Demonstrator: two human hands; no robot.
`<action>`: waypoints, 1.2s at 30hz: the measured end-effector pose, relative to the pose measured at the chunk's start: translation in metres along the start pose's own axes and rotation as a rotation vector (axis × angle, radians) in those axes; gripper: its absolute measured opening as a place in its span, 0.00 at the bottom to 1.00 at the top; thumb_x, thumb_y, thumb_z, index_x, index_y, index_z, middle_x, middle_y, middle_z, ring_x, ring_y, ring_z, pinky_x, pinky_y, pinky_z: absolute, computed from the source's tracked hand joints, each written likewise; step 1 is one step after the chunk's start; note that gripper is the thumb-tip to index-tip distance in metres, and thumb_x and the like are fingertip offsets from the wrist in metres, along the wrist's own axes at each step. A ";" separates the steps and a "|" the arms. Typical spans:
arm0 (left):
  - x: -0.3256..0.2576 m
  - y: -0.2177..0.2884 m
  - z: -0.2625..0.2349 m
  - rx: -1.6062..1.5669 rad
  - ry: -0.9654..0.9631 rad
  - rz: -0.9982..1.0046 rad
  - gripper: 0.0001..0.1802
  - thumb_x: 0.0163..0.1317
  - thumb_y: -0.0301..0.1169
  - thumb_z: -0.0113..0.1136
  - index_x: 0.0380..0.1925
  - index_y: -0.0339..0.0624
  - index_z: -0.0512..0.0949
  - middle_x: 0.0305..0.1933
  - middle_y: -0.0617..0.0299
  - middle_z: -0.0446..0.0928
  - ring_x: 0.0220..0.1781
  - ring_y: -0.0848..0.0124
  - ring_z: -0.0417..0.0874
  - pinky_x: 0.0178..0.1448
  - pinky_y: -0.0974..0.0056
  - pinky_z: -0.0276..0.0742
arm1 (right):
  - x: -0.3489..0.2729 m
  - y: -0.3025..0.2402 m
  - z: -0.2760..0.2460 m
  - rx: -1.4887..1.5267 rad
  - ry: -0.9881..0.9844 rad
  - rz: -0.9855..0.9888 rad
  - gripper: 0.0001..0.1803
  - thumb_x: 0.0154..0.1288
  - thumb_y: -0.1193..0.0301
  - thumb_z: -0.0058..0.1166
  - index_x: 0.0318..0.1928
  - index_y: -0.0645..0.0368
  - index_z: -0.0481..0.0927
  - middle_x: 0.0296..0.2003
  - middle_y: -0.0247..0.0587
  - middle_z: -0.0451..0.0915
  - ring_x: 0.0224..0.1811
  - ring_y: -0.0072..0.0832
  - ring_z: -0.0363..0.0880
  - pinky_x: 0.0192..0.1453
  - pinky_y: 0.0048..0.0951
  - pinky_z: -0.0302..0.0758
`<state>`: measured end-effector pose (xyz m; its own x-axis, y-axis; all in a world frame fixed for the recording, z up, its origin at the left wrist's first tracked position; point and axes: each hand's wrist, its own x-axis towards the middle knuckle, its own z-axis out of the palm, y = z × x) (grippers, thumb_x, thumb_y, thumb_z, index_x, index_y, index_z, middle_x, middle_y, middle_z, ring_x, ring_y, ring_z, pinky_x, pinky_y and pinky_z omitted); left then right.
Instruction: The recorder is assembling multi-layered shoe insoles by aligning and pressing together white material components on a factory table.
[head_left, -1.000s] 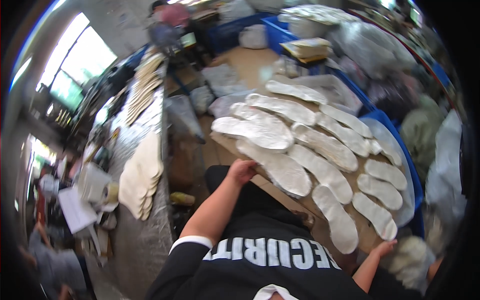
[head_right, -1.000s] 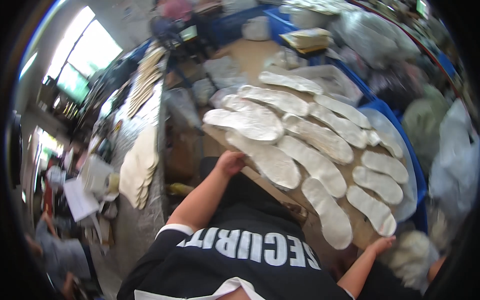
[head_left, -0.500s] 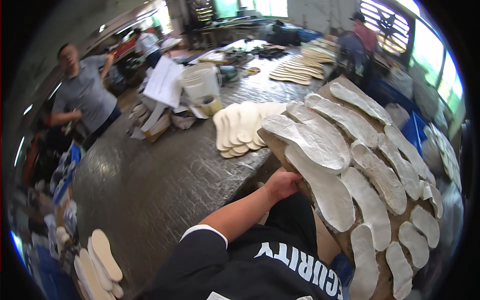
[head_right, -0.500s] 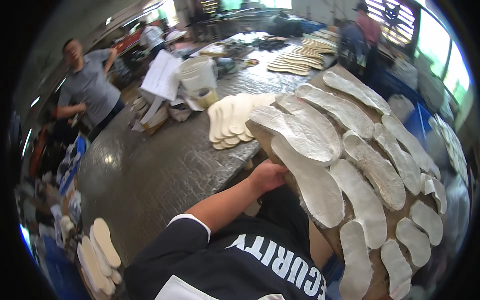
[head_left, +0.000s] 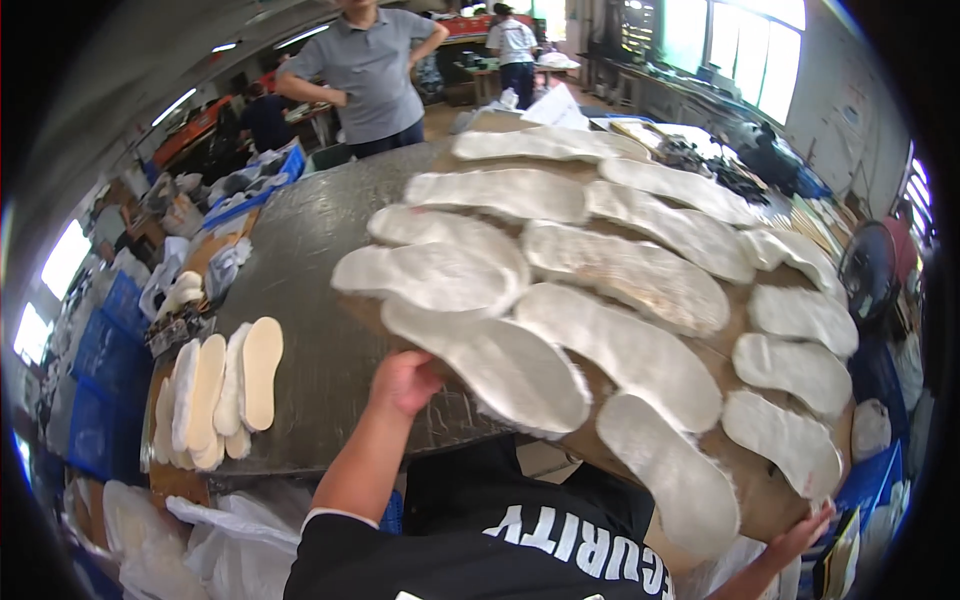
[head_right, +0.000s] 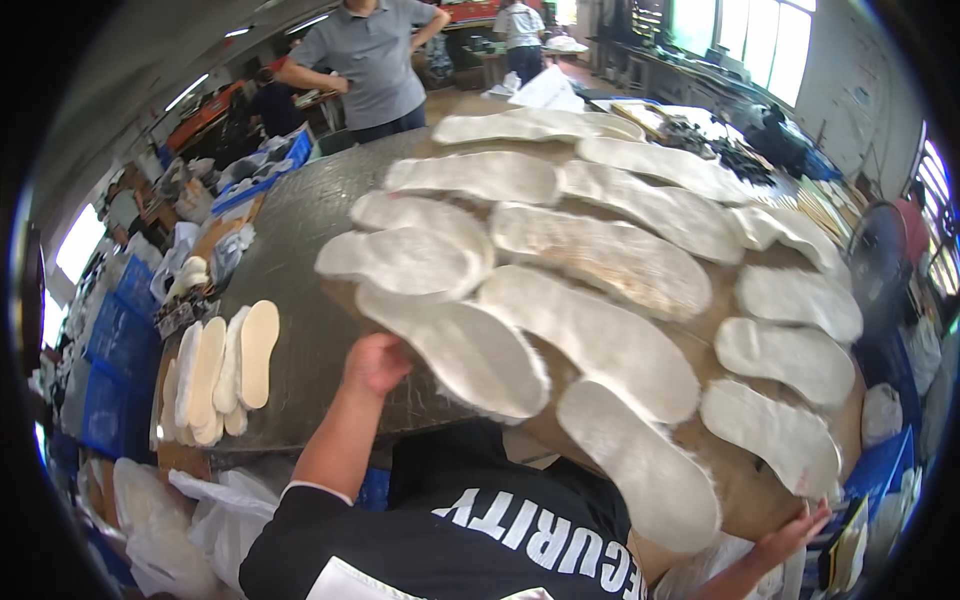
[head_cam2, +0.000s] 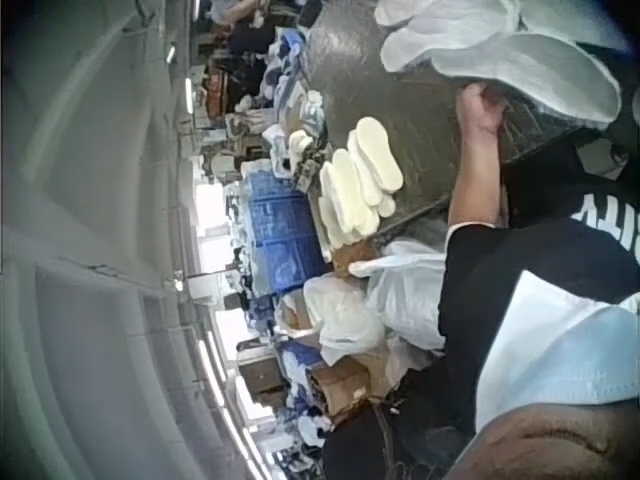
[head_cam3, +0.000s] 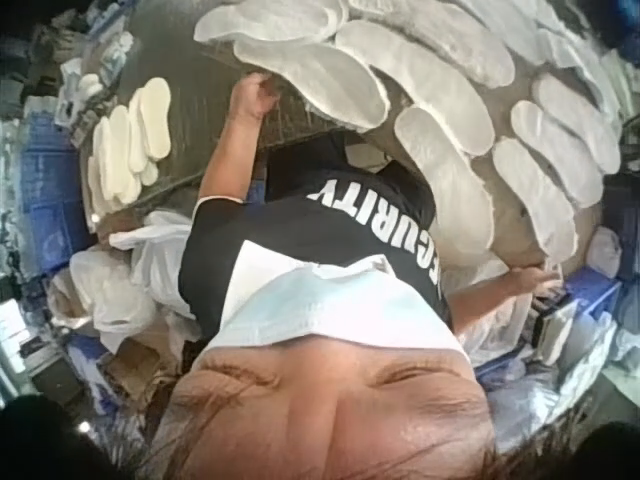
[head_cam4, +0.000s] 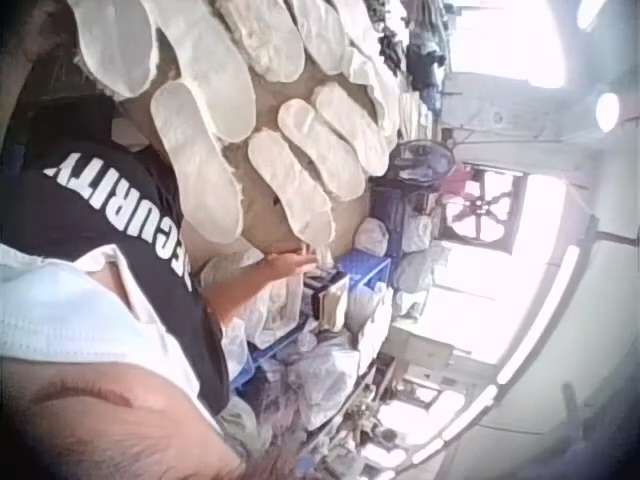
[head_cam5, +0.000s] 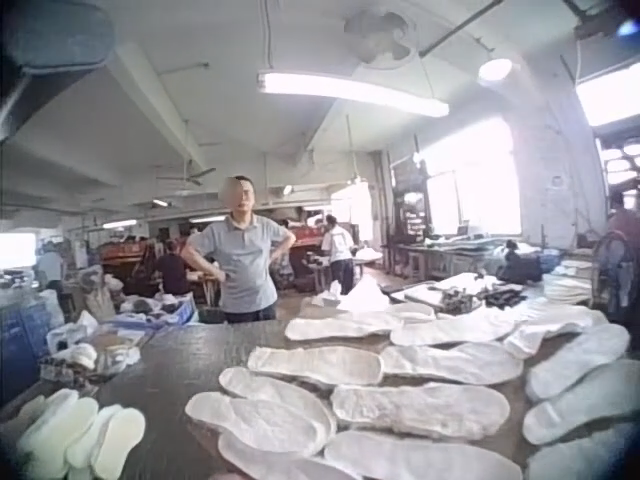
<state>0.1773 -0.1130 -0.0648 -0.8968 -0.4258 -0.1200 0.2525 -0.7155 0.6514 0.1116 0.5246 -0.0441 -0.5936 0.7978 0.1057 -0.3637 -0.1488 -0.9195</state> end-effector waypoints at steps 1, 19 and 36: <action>-0.008 0.013 -0.031 -0.018 0.017 0.016 0.20 0.60 0.21 0.53 0.54 0.37 0.75 0.48 0.53 0.82 0.46 0.63 0.85 0.42 0.55 0.84 | -0.007 0.015 0.028 0.045 -0.053 0.075 0.33 0.75 0.43 0.40 0.64 0.58 0.67 0.56 0.51 0.74 0.56 0.35 0.76 0.60 0.35 0.74; -0.036 0.233 -0.285 -0.002 0.690 0.508 0.12 0.67 0.29 0.50 0.49 0.40 0.76 0.48 0.59 0.82 0.47 0.65 0.83 0.45 0.61 0.79 | -0.279 0.169 0.329 -0.035 -0.943 0.078 0.11 0.77 0.65 0.46 0.46 0.60 0.69 0.34 0.29 0.69 0.36 0.15 0.65 0.44 0.21 0.66; 0.012 0.153 -0.088 2.189 0.279 0.843 0.20 0.47 0.22 0.67 0.43 0.38 0.77 0.51 0.51 0.76 0.55 0.49 0.74 0.60 0.50 0.69 | -0.290 0.174 0.398 -0.208 -0.986 -0.765 0.17 0.59 0.77 0.59 0.49 0.61 0.73 0.40 0.46 0.76 0.49 0.42 0.72 0.59 0.41 0.65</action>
<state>0.2371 -0.2758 -0.0323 -0.7449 -0.3688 0.5560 -0.3795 0.9196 0.1015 -0.0651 0.0351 -0.0842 -0.5962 -0.1471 0.7892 -0.7832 0.3224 -0.5316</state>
